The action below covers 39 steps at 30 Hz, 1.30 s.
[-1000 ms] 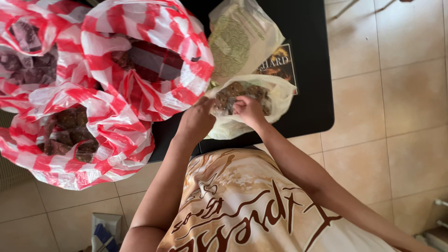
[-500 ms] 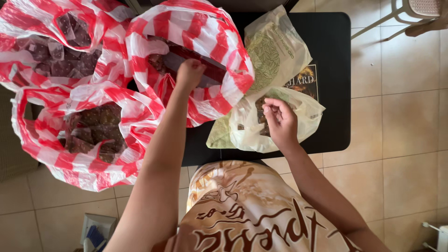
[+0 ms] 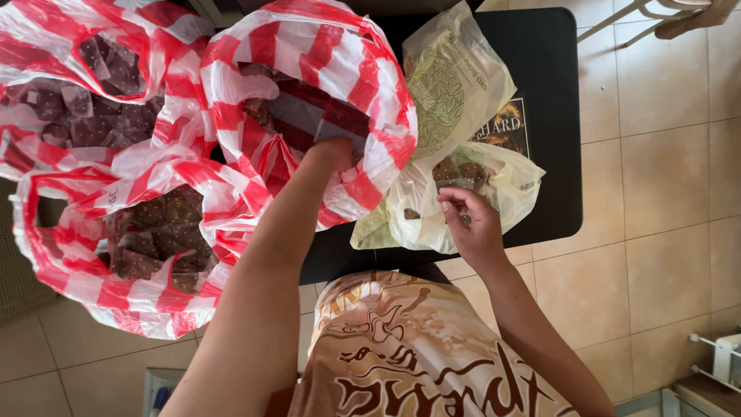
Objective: The person sorts small individual food packets from several large red and white striped bags and places them into smaller plastic bags by hand on a table.
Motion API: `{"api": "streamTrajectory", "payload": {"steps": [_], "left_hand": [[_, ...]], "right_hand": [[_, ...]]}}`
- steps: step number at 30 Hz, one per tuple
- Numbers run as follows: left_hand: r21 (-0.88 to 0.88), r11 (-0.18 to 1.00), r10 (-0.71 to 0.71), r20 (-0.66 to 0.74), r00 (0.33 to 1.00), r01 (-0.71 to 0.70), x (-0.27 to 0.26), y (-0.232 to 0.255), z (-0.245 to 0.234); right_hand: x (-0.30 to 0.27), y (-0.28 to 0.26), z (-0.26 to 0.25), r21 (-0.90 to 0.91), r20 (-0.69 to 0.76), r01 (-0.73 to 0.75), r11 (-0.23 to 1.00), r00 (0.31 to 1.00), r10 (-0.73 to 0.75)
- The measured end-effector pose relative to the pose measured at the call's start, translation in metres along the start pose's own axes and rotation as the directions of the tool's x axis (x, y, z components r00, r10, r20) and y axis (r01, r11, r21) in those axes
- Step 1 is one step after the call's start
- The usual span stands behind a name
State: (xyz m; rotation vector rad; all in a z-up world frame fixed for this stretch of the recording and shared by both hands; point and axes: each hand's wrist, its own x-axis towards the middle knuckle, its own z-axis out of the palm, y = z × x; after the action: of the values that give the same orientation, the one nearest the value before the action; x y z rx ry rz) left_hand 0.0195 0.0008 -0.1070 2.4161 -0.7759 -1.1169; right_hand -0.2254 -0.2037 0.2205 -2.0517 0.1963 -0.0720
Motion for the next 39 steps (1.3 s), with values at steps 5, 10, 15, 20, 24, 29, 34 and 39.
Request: {"api": "streamTrajectory", "payload": {"steps": [5, 10, 15, 20, 24, 29, 34, 39], "left_hand": [[-0.233, 0.972, -0.002, -0.164, 0.986, -0.037, -0.026, -0.016, -0.006], [-0.554, 0.792, -0.093, -0.524, 0.847, -0.256, -0.106, -0.004, -0.053], [-0.431, 0.794, -0.129, -0.809, 0.573, -0.429, -0.186, 0.040, -0.087], [-0.569, 0.526, -0.129, -0.788, 0.601, -0.632, -0.252, 0.120, -0.109], [-0.704, 0.334, 0.035, -0.655, 0.755, -0.627, -0.273, 0.214, -0.095], [-0.263, 0.826, 0.072, -0.828, 0.556, -0.498, -0.258, 0.300, -0.061], [0.117, 0.993, 0.113, -0.878, 0.465, -0.019, -0.257, 0.325, -0.018], [-0.276, 0.959, -0.248, -0.695, 0.675, 0.067, -0.261, 0.306, 0.017]], "right_hand": [[0.006, -0.013, 0.011, 0.016, 0.050, 0.042, 0.999, 0.998, -0.043], [0.011, -0.020, 0.013, -0.029, 0.054, 0.107, 0.994, 0.993, -0.105], [0.014, -0.013, 0.013, 0.033, 0.073, 0.201, 0.979, 0.976, -0.203], [0.018, -0.008, 0.003, 0.069, 0.055, 0.268, 0.961, 0.961, -0.272], [0.020, 0.010, -0.017, 0.527, 0.138, 0.089, 0.845, 0.972, -0.189], [0.020, 0.072, -0.059, 0.641, 0.122, -0.098, 0.761, 0.992, 0.025], [0.009, 0.146, -0.072, 0.506, -0.125, -0.232, 0.831, 0.933, 0.337], [0.006, 0.224, -0.028, 0.038, 0.411, -0.383, 0.923, 0.848, 0.335]]}}
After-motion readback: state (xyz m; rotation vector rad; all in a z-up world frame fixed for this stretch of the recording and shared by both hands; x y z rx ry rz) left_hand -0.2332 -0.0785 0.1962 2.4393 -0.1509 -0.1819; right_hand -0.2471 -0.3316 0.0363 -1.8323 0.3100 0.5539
